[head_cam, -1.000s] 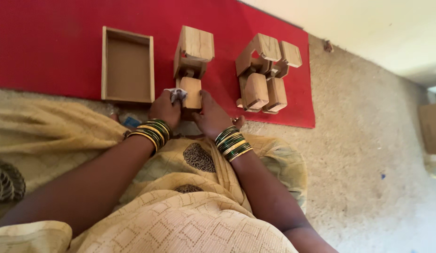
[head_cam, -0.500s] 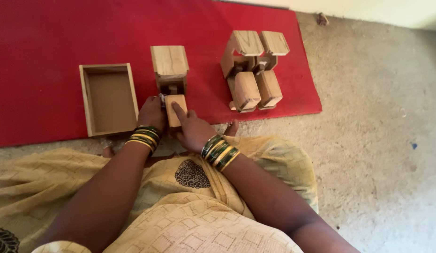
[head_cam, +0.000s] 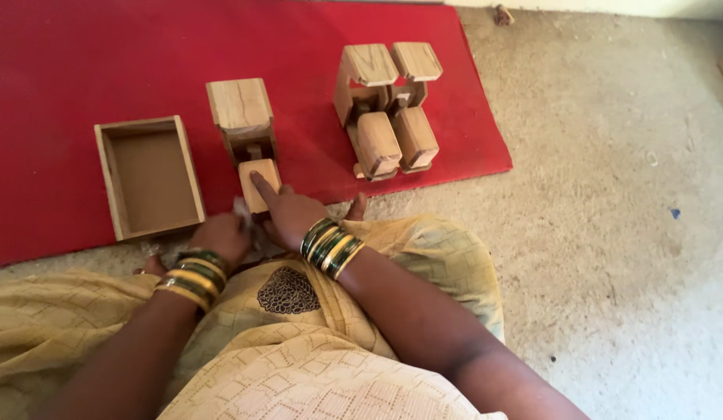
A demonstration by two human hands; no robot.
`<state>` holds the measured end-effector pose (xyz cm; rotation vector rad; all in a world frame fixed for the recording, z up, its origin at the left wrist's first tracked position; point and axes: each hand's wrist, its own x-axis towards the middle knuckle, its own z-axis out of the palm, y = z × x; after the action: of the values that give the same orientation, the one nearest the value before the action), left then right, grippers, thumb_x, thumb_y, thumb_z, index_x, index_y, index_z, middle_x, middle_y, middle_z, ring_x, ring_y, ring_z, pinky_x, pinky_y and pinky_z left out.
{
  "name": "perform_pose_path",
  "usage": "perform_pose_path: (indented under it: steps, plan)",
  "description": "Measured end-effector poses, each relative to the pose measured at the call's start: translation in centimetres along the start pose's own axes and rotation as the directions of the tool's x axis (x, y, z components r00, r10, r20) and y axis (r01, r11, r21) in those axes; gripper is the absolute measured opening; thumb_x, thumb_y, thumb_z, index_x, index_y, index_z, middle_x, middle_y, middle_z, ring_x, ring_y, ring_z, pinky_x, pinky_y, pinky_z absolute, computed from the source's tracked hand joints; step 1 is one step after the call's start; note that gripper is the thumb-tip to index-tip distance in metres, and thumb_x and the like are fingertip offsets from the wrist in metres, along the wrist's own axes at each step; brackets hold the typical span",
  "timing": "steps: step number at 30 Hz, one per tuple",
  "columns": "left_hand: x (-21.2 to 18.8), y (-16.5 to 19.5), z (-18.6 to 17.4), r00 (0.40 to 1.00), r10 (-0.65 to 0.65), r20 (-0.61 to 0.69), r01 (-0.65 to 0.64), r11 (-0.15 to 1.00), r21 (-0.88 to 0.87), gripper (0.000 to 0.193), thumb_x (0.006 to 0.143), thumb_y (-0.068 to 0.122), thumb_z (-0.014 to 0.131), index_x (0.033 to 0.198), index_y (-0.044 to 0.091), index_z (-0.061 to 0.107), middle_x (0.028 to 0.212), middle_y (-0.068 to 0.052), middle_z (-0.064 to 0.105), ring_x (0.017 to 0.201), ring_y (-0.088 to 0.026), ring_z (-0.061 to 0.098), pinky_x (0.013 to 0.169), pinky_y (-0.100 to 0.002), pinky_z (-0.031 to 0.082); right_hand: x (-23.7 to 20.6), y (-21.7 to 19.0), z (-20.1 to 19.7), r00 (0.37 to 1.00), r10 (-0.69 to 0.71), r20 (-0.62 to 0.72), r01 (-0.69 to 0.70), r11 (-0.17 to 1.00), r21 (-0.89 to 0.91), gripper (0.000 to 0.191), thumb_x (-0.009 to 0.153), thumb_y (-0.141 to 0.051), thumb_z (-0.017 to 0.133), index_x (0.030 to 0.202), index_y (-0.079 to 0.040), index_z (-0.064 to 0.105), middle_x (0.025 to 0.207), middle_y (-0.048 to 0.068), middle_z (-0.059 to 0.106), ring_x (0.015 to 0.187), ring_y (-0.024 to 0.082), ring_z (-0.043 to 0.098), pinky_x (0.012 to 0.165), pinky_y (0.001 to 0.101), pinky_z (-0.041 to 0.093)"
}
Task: The person sits on the floor and wipes small wooden objects, including wooden box-like items and a wooden tray, one at a time with a cloth, turning each item to wipe its surfaces and setting it back on the red mat.
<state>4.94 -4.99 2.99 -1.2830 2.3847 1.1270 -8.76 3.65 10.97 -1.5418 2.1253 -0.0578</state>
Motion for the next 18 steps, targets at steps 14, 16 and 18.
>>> perform_pose_path:
  steps: [14,16,18]
  plan:
    - [-5.9,0.6,-5.4,0.948,-0.108,0.298,0.312,0.154,-0.938,0.033,0.101,0.035,0.048,0.125,0.018,0.062,0.118,-0.005,0.068,0.102,-0.024,0.064,0.091,-0.054,0.051,-1.7,-3.9,0.4,0.895,-0.280,-0.348,0.346,0.927,0.143,0.061,0.087,-0.009,0.063,0.145,-0.018,0.050,0.132,0.014,0.067,0.116,0.036,0.067,0.095,0.0469,0.058]
    - [-5.6,0.3,-5.3,0.989,-0.011,0.148,0.147,0.212,-0.966,0.033,0.106,0.034,0.047,0.125,0.011,0.061,0.116,-0.009,0.070,0.106,-0.025,0.066,0.094,-0.048,0.052,-0.9,-3.5,0.4,0.934,-0.189,-0.304,0.277,0.920,0.278,0.053,0.091,-0.006,0.058,0.142,-0.018,0.052,0.129,0.015,0.070,0.103,0.032,0.074,0.079,0.0432,0.061]
    - [-4.7,-0.2,-4.5,0.998,-0.014,0.056,0.058,0.269,-0.961,0.032,0.106,0.031,0.049,0.126,0.009,0.062,0.114,-0.010,0.070,0.106,-0.025,0.066,0.093,-0.043,0.053,0.0,-2.3,0.2,0.950,-0.092,-0.297,0.224,0.865,0.448,0.055,0.086,-0.006,0.063,0.139,-0.014,0.052,0.123,0.015,0.072,0.090,0.029,0.078,0.070,0.0403,0.064]
